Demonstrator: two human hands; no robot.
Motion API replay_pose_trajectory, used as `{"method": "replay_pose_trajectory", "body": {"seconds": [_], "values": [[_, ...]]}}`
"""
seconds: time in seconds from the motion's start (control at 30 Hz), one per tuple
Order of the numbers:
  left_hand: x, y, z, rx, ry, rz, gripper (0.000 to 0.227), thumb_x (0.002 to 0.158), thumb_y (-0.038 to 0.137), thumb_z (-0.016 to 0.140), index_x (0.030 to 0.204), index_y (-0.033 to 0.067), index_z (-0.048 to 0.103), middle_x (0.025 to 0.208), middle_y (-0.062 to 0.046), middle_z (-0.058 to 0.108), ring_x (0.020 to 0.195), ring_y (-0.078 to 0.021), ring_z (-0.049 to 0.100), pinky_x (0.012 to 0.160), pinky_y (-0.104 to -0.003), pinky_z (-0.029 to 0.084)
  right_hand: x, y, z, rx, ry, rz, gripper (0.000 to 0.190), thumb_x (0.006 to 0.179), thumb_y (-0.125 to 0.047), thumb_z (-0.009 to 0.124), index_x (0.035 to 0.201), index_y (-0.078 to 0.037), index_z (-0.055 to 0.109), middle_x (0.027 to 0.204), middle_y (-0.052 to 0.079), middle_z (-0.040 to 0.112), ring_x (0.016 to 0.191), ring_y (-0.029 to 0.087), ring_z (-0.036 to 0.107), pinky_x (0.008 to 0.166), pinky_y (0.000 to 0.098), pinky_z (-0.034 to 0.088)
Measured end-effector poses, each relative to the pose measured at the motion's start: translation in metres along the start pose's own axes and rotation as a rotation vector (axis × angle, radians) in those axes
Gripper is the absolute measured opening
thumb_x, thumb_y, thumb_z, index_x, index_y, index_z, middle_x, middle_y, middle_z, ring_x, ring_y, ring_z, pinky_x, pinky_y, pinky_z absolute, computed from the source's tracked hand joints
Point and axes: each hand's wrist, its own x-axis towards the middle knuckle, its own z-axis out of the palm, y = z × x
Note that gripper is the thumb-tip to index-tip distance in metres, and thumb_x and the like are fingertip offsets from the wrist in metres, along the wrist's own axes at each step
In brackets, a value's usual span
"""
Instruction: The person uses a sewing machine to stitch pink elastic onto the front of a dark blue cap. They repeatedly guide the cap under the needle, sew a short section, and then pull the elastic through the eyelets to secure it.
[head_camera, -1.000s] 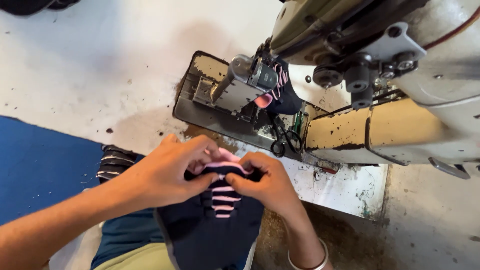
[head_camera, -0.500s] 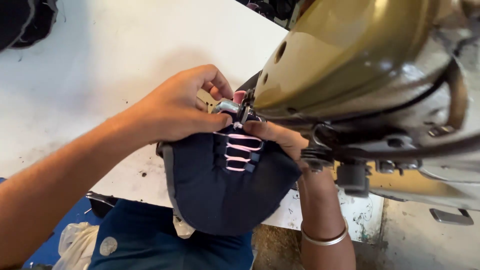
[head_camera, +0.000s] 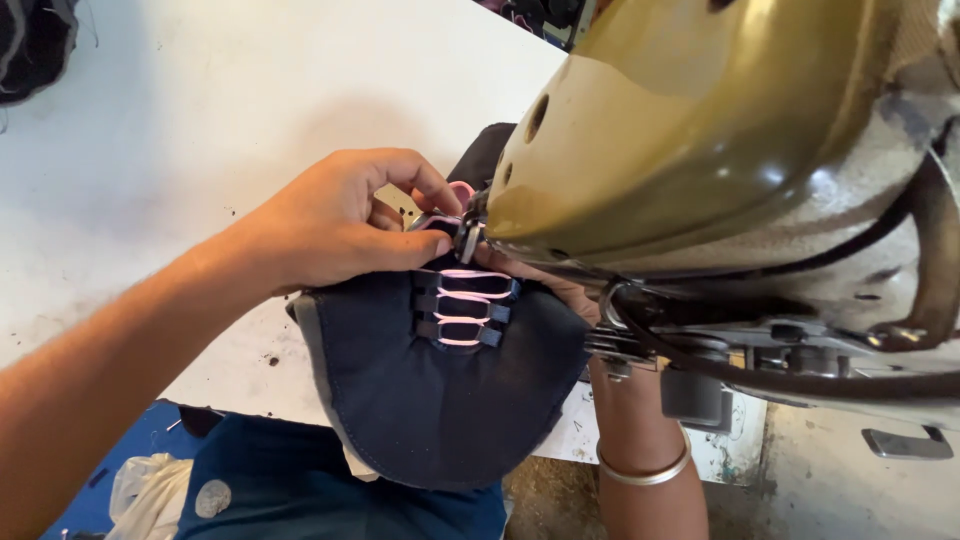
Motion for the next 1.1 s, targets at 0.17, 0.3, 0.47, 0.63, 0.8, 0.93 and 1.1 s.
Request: {"method": "replay_pose_trajectory", "body": {"seconds": [0.17,0.3,0.47,0.63,0.8,0.93,1.1], "values": [[-0.008,-0.005,0.005,0.007,0.039,0.046,0.025,0.084,0.016,0.078,0.107,0.0073,0.073,0.097,0.000,0.073,0.059,-0.0025,0.053,0.054,-0.022,0.046,-0.025,0.005,-0.009,-0.122,0.220,-0.125,0.056,0.095,-0.023,0.079,0.136,0.004,0.051,0.129,0.016,0.063,0.114,0.026,0.064,0.098,0.0412,0.054],[-0.008,-0.006,0.007,0.017,0.052,0.032,0.022,0.085,0.016,0.078,0.104,0.0067,0.074,0.084,-0.002,0.069,0.059,-0.0032,0.053,0.052,-0.022,0.043,-0.055,0.013,-0.031,-0.251,0.410,-0.225,0.055,0.098,-0.021,0.077,0.137,0.005,0.048,0.130,0.018,0.062,0.113,0.027,0.063,0.096,0.0410,0.054],[-0.008,-0.013,0.003,-0.035,0.057,0.103,0.019,0.086,0.016,0.078,0.100,0.0041,0.073,0.091,0.000,0.072,0.061,-0.0020,0.056,0.054,-0.021,0.047,-0.100,0.019,-0.070,-0.377,0.558,-0.340,0.053,0.101,-0.019,0.075,0.138,0.006,0.045,0.130,0.019,0.060,0.111,0.028,0.062,0.094,0.0408,0.054],[-0.001,-0.020,0.000,0.036,0.024,0.062,0.019,0.090,0.016,0.079,0.101,0.0017,0.073,0.121,0.005,0.074,0.063,-0.0045,0.058,0.060,-0.024,0.053,-0.107,0.040,-0.141,-0.969,0.906,-0.401,0.047,0.114,-0.032,0.053,0.147,-0.002,0.037,0.150,0.017,0.039,0.150,0.032,0.034,0.126,0.0541,0.031],[0.003,-0.019,0.001,-0.017,0.008,0.080,0.021,0.088,0.017,0.077,0.105,0.0048,0.074,0.105,0.002,0.073,0.070,-0.0013,0.067,0.065,-0.022,0.056,-0.097,0.069,-0.139,-1.063,1.010,-0.446,0.050,0.115,-0.033,0.059,0.149,-0.004,0.037,0.152,0.012,0.040,0.151,0.029,0.031,0.129,0.0561,0.028],[-0.001,-0.013,0.002,0.034,0.052,0.042,0.022,0.086,0.016,0.078,0.106,0.0065,0.078,0.079,-0.001,0.066,0.066,-0.0039,0.057,0.060,-0.024,0.049,-0.114,0.106,-0.120,-0.975,1.104,-0.436,0.049,0.108,-0.035,0.060,0.142,-0.004,0.041,0.142,0.011,0.045,0.147,0.031,0.039,0.129,0.0590,0.026],[-0.011,-0.018,0.004,0.089,0.077,0.156,0.021,0.087,0.019,0.077,0.105,0.0073,0.075,0.080,0.003,0.064,0.064,-0.0048,0.057,0.058,-0.023,0.049,-0.118,0.088,-0.114,-0.965,1.030,-0.444,0.048,0.107,-0.036,0.059,0.138,-0.004,0.042,0.138,0.014,0.046,0.144,0.033,0.040,0.126,0.0597,0.025]]}}
